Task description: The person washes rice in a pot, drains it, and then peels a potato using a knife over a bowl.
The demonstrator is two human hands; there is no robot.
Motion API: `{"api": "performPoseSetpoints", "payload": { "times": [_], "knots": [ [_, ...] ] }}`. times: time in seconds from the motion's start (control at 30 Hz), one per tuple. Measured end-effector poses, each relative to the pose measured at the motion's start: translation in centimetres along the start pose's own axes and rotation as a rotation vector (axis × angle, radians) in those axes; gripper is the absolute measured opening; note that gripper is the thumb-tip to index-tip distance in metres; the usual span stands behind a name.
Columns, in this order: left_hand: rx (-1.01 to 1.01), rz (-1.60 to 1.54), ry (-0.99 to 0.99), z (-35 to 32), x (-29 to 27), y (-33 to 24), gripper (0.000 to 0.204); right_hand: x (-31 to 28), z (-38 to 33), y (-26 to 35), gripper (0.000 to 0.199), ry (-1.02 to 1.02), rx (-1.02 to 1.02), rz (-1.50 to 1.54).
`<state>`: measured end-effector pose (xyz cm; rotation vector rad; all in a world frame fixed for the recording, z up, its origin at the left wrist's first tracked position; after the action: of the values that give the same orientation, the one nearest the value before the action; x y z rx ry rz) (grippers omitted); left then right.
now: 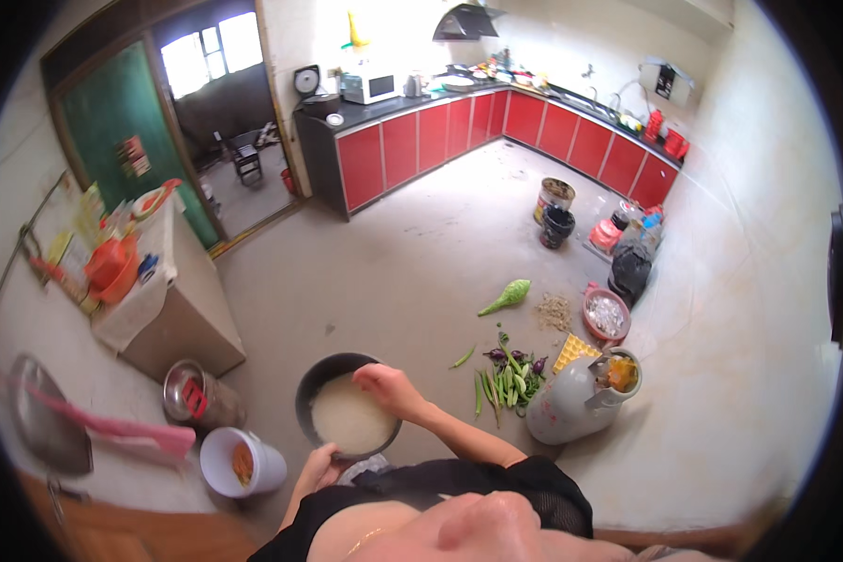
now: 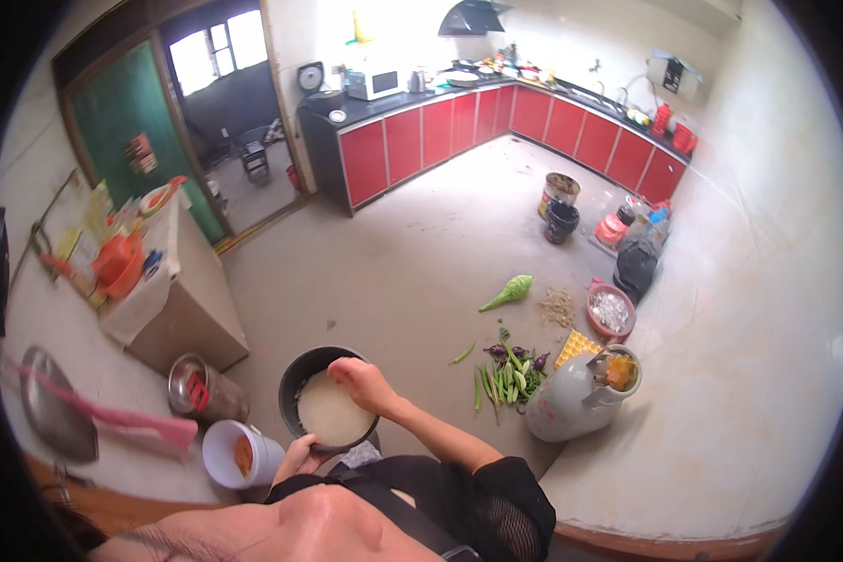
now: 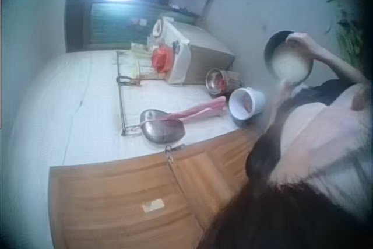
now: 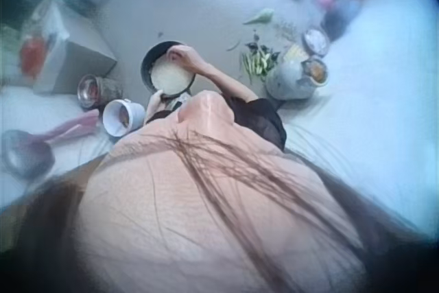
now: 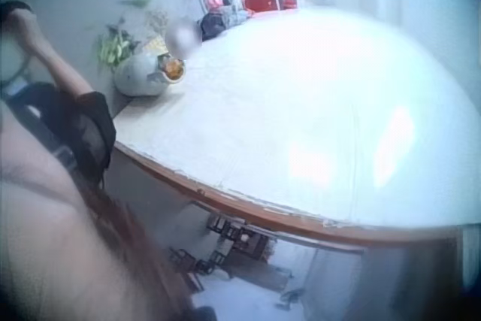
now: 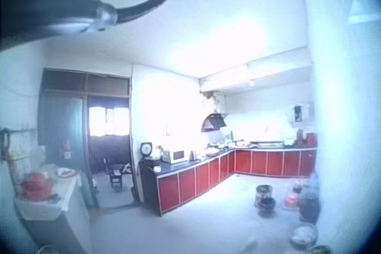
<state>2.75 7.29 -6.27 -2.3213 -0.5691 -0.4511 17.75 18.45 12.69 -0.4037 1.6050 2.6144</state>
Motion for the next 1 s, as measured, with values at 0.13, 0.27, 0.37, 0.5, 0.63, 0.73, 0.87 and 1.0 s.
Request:
{"api": "performPoseSetpoints", "payload": {
  "times": [0.13,0.27,0.37,0.5,0.63,0.73,0.87,1.0],
  "knots": [
    [0.022,0.149,0.149,11.8,9.7,-16.2,0.038,-1.7,14.0,-4.1,0.016,0.014,-0.083,-0.293],
    [-0.119,0.325,0.158,20.3,14.8,-22.1,0.038,-7.8,19.6,-11.3,0.012,-0.172,0.209,-0.260],
    [-0.157,0.458,0.238,26.7,20.7,-25.1,0.037,-13.3,22.7,-15.8,0.009,-0.352,0.241,-0.323],
    [-0.261,0.448,0.284,35.5,26.7,-26.7,0.037,-19.1,28.1,-23.5,0.016,-0.481,0.323,-0.311],
    [-0.336,0.530,0.237,45.2,31.2,-29.0,0.030,-24.7,38.3,-28.6,0.017,-0.508,0.245,-0.382],
    [-0.292,0.437,0.231,50.2,36.7,-33.7,0.027,-29.8,48.5,-29.8,0.013,-0.503,0.058,-0.369],
    [-0.313,0.321,0.205,56.7,43.7,-39.7,0.035,-34.4,59.2,-34.1,0.012,-0.453,0.002,-0.400],
    [-0.285,0.304,0.299,67.0,51.9,-44.7,0.037,-40.0,67.8,-40.3,0.008,-0.508,-0.072,-0.447]
  ]
}}
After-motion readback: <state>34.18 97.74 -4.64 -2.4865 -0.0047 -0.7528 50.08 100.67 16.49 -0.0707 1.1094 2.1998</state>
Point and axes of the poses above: each hand's wrist, its own z-axis towards the middle knuckle, its own x-axis out of the palm, y = z × x, the point moved 10 cm from there along z, towards the middle knuckle, and after that the axes turned 8 degrees about -y, right-handed, at the moved point
